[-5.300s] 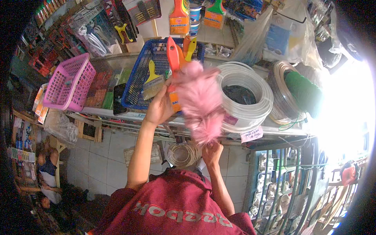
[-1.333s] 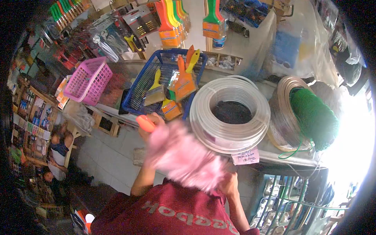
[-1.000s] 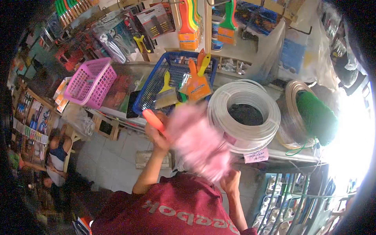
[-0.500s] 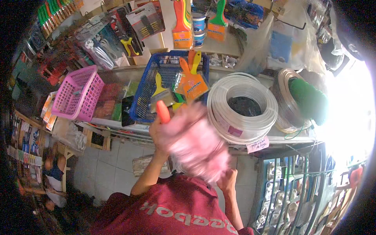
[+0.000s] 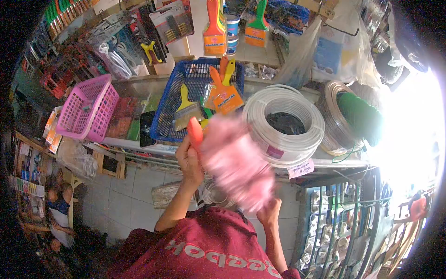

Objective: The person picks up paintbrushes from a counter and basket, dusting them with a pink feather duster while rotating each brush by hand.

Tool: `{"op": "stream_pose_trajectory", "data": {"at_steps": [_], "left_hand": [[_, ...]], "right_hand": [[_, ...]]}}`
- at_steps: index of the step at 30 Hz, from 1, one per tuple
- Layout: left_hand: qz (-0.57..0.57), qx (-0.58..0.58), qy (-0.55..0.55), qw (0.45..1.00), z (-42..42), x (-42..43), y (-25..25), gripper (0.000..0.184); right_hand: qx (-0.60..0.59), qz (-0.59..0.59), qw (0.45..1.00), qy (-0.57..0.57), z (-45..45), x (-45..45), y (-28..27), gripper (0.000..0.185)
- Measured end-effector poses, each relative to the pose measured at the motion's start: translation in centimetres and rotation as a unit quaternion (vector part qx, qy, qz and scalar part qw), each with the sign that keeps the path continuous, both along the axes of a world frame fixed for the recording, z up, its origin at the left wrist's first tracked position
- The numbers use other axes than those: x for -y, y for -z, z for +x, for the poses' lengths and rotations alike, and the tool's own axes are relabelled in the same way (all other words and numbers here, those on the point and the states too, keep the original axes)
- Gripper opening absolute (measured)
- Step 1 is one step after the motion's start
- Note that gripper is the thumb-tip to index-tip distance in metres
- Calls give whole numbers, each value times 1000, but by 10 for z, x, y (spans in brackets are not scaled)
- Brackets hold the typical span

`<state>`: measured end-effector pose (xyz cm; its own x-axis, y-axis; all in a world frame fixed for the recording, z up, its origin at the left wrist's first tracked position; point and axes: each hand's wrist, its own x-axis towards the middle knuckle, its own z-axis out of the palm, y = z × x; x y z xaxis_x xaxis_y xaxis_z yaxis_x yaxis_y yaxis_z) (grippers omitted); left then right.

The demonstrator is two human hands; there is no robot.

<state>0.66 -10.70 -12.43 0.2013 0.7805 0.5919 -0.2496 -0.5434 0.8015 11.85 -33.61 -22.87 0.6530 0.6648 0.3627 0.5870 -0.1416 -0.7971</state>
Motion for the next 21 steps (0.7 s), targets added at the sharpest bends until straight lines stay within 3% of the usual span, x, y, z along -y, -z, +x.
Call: {"op": "stream_pose_trajectory", "data": {"at_steps": [4,5,6,8,10,12,13,14,16,17,19,21], "left_hand": [[-68,7,40,997,-4,9,-5,58],[1,-1,8,1000,-1,-3,16,58],[0,-8,2,1000,0,0,13,57],[-45,-3,30,999,-2,7,4,54],[-40,-24,8,999,-1,8,1,50],[-29,-58,-35,997,6,0,30,46],[-18,-47,-6,999,0,4,11,43],[-9,-36,23,999,-5,7,-9,39],[-128,-18,41,991,-3,15,-3,36],[-115,-5,45,992,0,12,8,36],[-78,21,45,996,10,1,43,36],[-50,-73,-10,996,3,10,16,35]], "right_hand": [[-126,94,987,43,-5,-5,1,8],[-126,88,987,39,-4,-4,2,8],[-126,83,988,36,-4,-5,1,8],[-60,-27,997,34,5,0,-12,8],[23,-11,1000,0,6,-5,-23,10],[-45,86,994,-46,-2,-11,-46,11],[-216,85,972,20,1,-2,-11,11],[-379,114,913,103,4,8,24,11],[-263,55,960,76,10,10,16,14],[-214,58,973,63,7,6,4,16],[-283,99,954,25,-2,-3,-32,15],[-305,85,948,19,6,7,-11,15]]}}
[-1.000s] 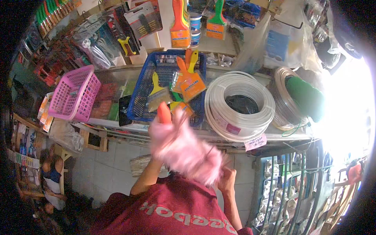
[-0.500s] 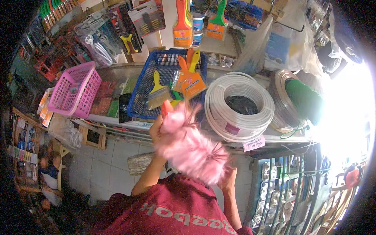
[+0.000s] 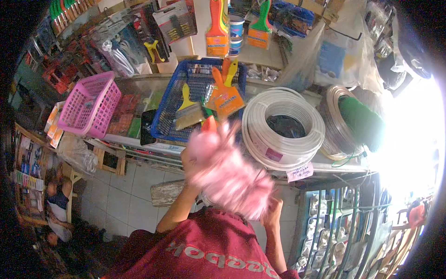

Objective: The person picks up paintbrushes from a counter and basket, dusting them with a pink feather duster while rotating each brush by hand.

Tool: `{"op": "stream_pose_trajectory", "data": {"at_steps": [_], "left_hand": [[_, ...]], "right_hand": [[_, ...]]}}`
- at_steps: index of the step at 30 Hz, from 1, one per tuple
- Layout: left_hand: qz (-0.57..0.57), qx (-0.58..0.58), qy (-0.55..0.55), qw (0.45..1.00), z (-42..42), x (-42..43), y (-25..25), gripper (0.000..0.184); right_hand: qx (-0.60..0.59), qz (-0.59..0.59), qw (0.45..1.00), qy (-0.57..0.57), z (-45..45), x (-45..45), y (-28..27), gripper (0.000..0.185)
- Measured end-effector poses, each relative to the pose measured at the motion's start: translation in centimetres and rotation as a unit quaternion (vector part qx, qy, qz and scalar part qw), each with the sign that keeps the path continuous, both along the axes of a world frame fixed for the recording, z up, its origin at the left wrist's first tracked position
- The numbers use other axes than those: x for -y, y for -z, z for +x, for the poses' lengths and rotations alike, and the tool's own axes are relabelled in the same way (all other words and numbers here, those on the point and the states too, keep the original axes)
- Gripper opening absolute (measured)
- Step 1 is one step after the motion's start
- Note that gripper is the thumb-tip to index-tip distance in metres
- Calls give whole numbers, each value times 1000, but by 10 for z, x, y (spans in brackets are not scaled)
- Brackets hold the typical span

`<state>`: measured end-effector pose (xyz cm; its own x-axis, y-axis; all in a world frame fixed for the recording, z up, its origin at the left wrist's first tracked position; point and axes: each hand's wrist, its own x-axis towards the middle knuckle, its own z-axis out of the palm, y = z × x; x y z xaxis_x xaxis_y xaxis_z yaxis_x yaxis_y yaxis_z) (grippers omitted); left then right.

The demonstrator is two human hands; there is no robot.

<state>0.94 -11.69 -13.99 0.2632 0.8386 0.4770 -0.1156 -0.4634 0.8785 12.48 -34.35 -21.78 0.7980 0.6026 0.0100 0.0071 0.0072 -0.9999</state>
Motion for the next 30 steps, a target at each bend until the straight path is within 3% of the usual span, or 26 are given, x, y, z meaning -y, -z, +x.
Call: {"op": "stream_pose_trajectory", "data": {"at_steps": [3,5,6,8,10,12,13,16,18,19,21,22,23,24,25,26,29,30], "left_hand": [[-66,58,54,995,-1,7,-16,18],[-22,49,17,998,5,0,6,20],[0,43,-1,999,7,-1,1,22],[-57,18,33,998,0,6,-13,24],[-75,40,76,993,-4,6,-10,22],[-77,52,80,992,-2,2,4,22],[-66,57,77,993,-1,2,7,22],[-10,72,60,996,2,2,6,26],[-89,80,77,990,0,7,4,27],[-73,78,70,992,0,6,4,27],[13,64,41,997,2,2,5,27],[82,52,20,995,2,0,6,27],[24,43,33,998,1,2,5,27],[-35,32,46,998,-1,5,4,27],[-95,22,59,993,-2,8,2,27],[-65,36,69,995,-3,9,-3,26],[12,17,42,999,-5,8,-8,26],[-18,19,50,998,-4,8,-5,26]], "right_hand": [[74,24,996,33,-3,-5,-6,11],[155,14,986,67,-6,-8,-10,7],[104,12,994,26,-5,-4,-16,8],[111,-28,993,-5,3,2,-12,9],[243,-54,967,56,9,0,13,11],[238,-22,967,93,7,-1,20,11],[158,-3,984,80,3,0,17,11],[191,-108,975,-25,9,10,-10,7],[209,-78,973,57,5,5,-4,8],[140,7,981,132,-5,-4,-1,9],[121,50,982,133,-8,-7,-6,11],[172,6,983,62,-3,-2,-15,11],[221,-39,975,-9,2,2,-25,12],[171,-152,972,-54,10,8,-26,11],[241,-137,961,-2,8,7,-22,12],[308,-127,941,55,5,5,-22,14],[338,-122,932,54,14,4,-11,13],[329,-136,934,37,17,7,-10,13]]}}
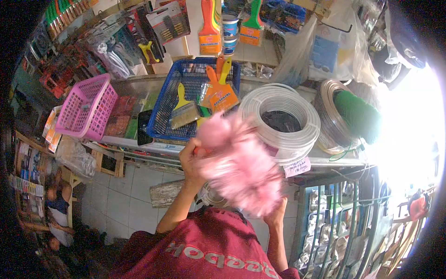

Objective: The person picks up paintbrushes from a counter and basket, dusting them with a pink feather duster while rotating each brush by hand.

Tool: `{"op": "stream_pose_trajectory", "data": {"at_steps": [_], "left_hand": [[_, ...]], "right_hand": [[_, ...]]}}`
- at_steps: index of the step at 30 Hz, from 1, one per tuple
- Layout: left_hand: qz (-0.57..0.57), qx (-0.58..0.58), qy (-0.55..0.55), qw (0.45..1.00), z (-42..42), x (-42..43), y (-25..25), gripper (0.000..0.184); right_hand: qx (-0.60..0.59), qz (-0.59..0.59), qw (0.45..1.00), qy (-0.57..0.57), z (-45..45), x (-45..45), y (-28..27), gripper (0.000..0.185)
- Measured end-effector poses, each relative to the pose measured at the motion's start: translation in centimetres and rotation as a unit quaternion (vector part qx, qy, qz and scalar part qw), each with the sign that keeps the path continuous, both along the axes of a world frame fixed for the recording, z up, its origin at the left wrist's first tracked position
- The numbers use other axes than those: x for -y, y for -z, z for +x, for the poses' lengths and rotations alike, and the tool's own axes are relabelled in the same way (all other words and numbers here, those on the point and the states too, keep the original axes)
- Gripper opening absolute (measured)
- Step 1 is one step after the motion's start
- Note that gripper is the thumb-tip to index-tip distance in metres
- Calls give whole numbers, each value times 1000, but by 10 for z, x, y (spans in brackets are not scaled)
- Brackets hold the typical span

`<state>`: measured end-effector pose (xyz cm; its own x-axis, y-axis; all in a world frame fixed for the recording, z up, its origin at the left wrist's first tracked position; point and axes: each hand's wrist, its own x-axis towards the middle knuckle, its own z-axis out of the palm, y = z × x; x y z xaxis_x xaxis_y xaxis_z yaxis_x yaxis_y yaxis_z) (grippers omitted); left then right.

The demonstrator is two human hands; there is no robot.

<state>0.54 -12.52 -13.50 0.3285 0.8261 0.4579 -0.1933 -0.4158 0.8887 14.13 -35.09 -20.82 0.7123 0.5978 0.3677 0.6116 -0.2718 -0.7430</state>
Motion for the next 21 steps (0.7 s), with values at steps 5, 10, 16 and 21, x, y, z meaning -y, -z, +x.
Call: {"op": "stream_pose_trajectory", "data": {"at_steps": [5,10,16,21], "left_hand": [[38,-4,-11,999,0,0,2,26],[40,-6,-17,999,0,1,-2,21],[-75,14,43,996,-2,4,-7,18],[-216,37,201,955,-9,-6,-7,22]], "right_hand": [[-61,-27,996,-58,0,6,-14,13],[-109,-7,993,-50,1,8,-12,14],[-74,-29,995,-55,-1,14,-1,9],[-14,53,998,-28,-9,-7,-17,22]]}}
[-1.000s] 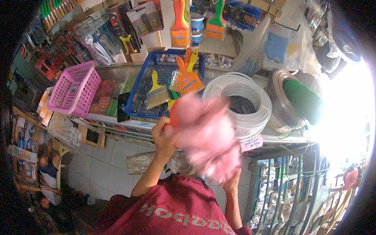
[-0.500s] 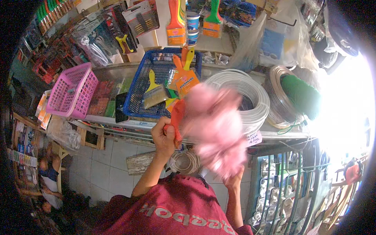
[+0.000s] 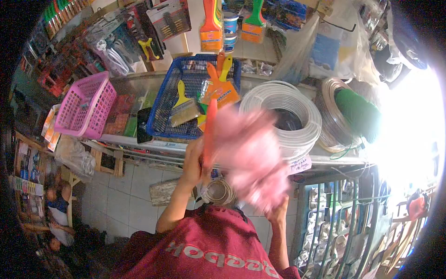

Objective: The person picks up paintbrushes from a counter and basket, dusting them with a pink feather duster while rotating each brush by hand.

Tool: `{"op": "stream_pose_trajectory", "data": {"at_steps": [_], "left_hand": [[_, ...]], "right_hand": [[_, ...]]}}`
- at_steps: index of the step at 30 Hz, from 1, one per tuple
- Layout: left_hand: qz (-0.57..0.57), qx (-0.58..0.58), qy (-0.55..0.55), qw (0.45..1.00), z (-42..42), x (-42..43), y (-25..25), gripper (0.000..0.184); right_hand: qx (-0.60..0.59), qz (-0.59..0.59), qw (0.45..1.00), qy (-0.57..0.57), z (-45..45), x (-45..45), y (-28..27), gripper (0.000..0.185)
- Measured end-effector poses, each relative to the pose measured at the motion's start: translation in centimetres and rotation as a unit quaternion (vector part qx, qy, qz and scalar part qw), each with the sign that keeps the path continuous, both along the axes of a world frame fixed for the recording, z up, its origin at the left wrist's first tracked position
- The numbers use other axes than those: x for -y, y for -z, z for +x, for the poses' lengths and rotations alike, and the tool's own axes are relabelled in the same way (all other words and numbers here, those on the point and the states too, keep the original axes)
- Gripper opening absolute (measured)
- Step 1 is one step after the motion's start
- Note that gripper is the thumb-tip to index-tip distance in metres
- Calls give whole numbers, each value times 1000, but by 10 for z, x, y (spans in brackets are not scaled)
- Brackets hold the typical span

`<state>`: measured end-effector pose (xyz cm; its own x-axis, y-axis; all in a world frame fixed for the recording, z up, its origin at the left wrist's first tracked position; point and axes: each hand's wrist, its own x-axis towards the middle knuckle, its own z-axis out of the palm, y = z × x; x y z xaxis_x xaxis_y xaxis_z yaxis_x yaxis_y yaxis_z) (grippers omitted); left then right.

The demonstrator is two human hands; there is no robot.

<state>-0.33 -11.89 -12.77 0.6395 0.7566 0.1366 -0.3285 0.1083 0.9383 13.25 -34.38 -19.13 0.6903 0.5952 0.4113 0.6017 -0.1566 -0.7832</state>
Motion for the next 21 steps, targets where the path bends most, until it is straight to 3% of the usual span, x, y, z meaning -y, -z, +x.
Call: {"op": "stream_pose_trajectory", "data": {"at_steps": [2,3,5,6,7,8,9,11,12,14,15,18,19,20,21], "left_hand": [[75,4,14,997,12,-9,7,26],[-128,6,54,990,0,6,-18,32],[-272,163,322,892,-6,-9,2,52],[-229,235,367,870,0,-14,-1,53],[-280,148,231,920,-3,-5,-6,51],[-253,92,137,953,0,0,-14,50],[-228,22,45,972,3,6,-22,48],[-237,98,118,959,-4,-1,-13,47],[-334,206,227,891,-14,-6,-13,46],[-222,272,364,863,-2,-14,-14,51],[-330,195,171,908,9,-9,-14,55],[-334,202,151,908,2,2,-30,66],[-342,216,152,902,4,4,-35,70],[-310,199,180,912,-6,-1,-8,73],[-276,183,206,921,-14,-4,-6,76]], "right_hand": [[-24,-100,992,-79,3,8,-14,23],[-4,-166,985,-52,6,8,-7,20],[-9,-152,988,-3,5,13,-5,20],[-28,-116,993,-5,4,10,-2,19],[-46,-79,996,-8,2,8,0,17],[-63,-42,997,-12,0,5,3,16],[-48,-97,994,-32,4,10,-2,15],[-20,-206,976,-68,6,18,-7,12],[-35,-191,980,-48,5,19,-6,11],[-60,-158,985,-10,2,14,-4,10],[-84,-155,984,-33,-3,13,-18,11],[10,-184,968,-169,9,27,9,13],[-55,-208,970,-112,3,24,-1,14],[-70,-215,970,-86,11,29,20,12],[-71,-231,968,-67,7,23,6,12]]}}
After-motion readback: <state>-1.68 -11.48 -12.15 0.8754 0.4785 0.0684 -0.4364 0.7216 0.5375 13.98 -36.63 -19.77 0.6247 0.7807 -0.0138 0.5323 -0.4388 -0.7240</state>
